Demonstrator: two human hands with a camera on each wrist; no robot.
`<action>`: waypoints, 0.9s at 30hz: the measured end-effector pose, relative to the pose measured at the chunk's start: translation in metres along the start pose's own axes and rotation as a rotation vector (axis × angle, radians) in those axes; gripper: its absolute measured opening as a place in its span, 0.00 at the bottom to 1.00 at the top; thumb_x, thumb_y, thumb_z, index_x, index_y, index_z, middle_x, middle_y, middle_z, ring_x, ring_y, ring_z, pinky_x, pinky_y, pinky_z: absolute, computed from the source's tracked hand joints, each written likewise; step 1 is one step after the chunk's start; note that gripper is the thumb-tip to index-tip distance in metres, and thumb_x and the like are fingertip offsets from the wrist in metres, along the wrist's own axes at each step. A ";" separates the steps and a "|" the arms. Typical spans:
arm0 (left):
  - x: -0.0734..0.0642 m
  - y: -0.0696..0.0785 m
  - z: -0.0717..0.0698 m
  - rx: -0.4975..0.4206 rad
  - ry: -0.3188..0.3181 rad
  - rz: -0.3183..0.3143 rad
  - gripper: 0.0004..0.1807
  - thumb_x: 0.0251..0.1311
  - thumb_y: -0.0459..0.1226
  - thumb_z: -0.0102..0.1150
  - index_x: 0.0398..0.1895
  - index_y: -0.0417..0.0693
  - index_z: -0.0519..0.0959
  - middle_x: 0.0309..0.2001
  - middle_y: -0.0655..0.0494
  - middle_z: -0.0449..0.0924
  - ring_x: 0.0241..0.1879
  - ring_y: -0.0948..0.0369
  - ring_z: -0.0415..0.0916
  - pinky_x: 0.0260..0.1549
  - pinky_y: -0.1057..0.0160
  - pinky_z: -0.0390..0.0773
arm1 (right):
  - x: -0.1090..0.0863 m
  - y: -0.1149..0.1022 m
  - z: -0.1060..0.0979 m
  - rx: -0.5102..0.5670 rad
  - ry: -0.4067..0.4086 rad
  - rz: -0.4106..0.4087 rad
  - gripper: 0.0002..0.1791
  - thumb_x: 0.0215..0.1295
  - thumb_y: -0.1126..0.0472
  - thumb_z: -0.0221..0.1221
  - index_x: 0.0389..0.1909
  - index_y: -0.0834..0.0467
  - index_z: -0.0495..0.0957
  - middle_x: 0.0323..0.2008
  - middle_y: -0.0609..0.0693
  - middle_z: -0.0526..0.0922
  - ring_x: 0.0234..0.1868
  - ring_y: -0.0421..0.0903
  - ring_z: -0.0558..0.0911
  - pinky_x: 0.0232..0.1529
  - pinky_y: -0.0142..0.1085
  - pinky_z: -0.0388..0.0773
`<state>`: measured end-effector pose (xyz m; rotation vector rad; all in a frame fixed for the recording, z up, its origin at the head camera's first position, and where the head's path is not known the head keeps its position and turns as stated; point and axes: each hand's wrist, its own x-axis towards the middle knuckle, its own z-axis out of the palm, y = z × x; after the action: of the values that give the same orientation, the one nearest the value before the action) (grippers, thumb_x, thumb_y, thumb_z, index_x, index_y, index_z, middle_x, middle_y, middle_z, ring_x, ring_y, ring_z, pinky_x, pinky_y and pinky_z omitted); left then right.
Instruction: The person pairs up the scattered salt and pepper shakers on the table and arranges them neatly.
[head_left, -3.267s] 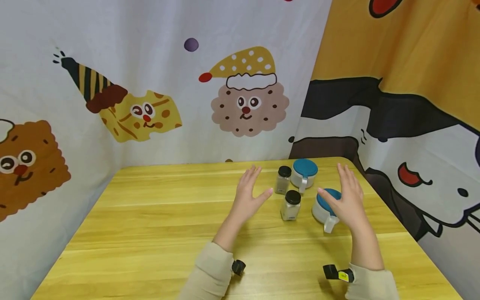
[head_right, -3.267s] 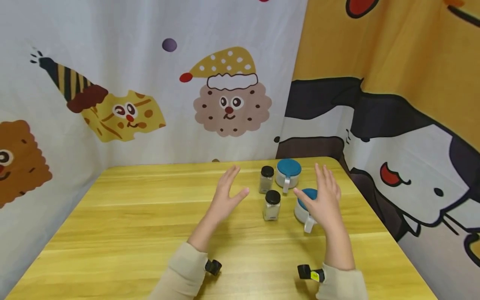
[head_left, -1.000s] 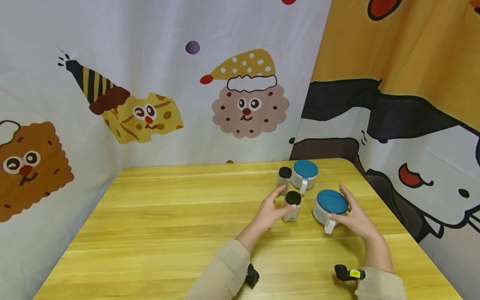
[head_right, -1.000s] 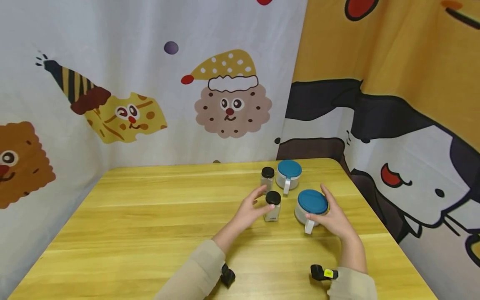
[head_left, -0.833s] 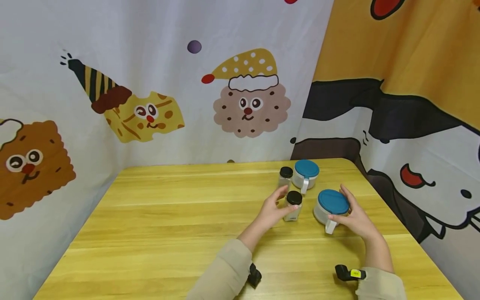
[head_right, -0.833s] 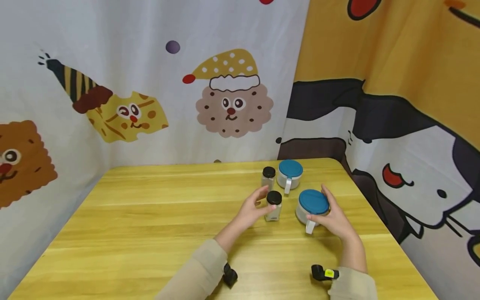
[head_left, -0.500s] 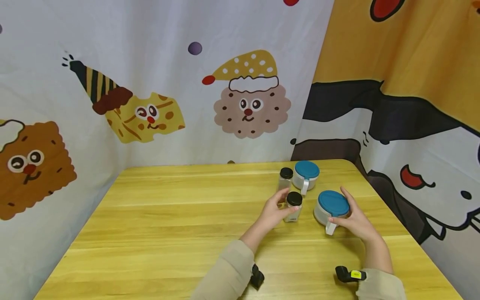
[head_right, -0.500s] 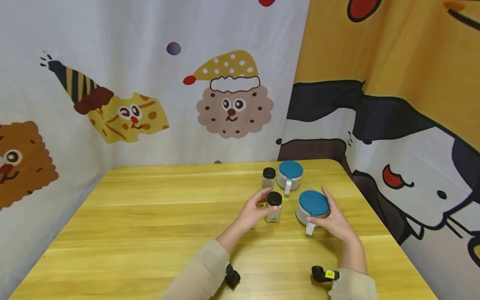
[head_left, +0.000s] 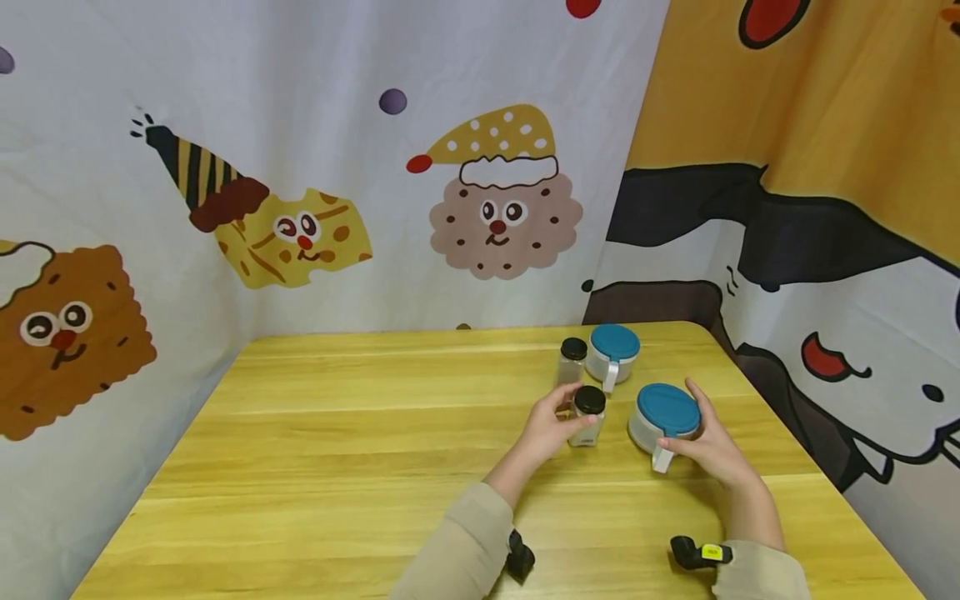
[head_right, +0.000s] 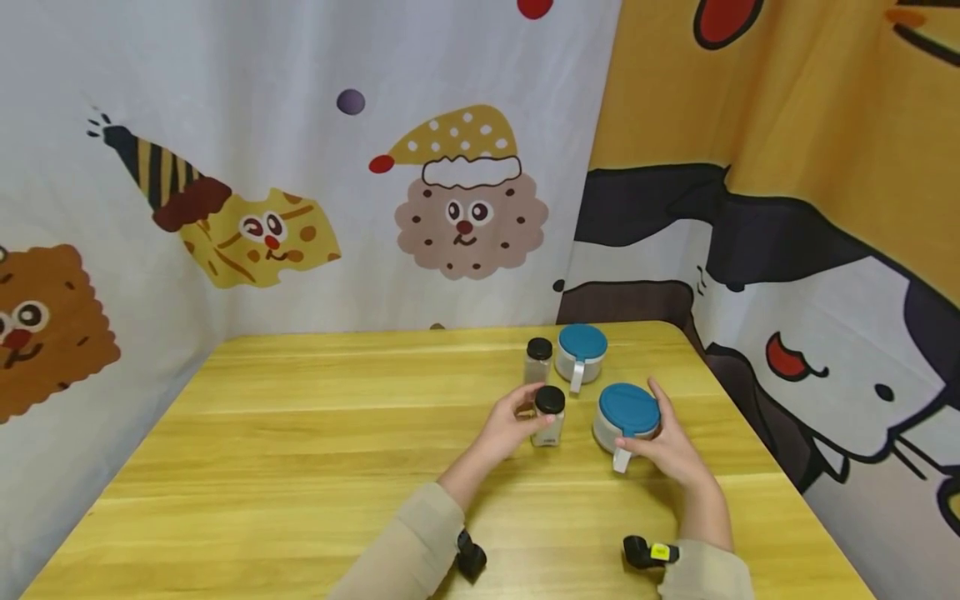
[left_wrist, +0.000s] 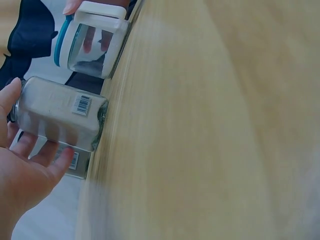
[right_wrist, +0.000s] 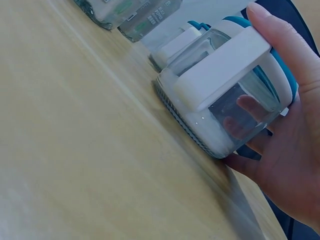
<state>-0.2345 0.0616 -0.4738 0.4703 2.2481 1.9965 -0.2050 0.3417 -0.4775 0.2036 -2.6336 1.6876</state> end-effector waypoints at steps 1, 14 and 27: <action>0.000 -0.001 0.000 0.001 0.000 0.006 0.29 0.56 0.39 0.68 0.62 0.54 0.73 0.52 0.61 0.76 0.51 0.59 0.72 0.47 0.62 0.74 | 0.000 0.001 0.000 0.013 -0.001 0.001 0.62 0.56 0.65 0.68 0.76 0.48 0.28 0.73 0.66 0.31 0.69 0.72 0.41 0.57 0.73 0.39; 0.001 -0.002 0.001 -0.034 0.003 0.015 0.25 0.56 0.36 0.68 0.58 0.50 0.76 0.47 0.60 0.78 0.47 0.60 0.73 0.44 0.63 0.75 | -0.001 0.004 0.001 0.080 -0.007 0.003 0.59 0.58 0.66 0.66 0.76 0.48 0.31 0.73 0.67 0.35 0.68 0.70 0.44 0.59 0.71 0.37; 0.002 0.001 0.002 -0.044 0.007 -0.015 0.23 0.55 0.37 0.70 0.55 0.52 0.77 0.46 0.64 0.76 0.45 0.63 0.72 0.46 0.61 0.73 | -0.001 0.002 0.002 0.118 -0.001 0.019 0.57 0.57 0.67 0.66 0.76 0.53 0.34 0.71 0.71 0.41 0.68 0.70 0.46 0.59 0.70 0.37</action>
<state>-0.2358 0.0647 -0.4726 0.4413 2.1999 2.0395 -0.2040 0.3409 -0.4801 0.1811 -2.5468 1.8505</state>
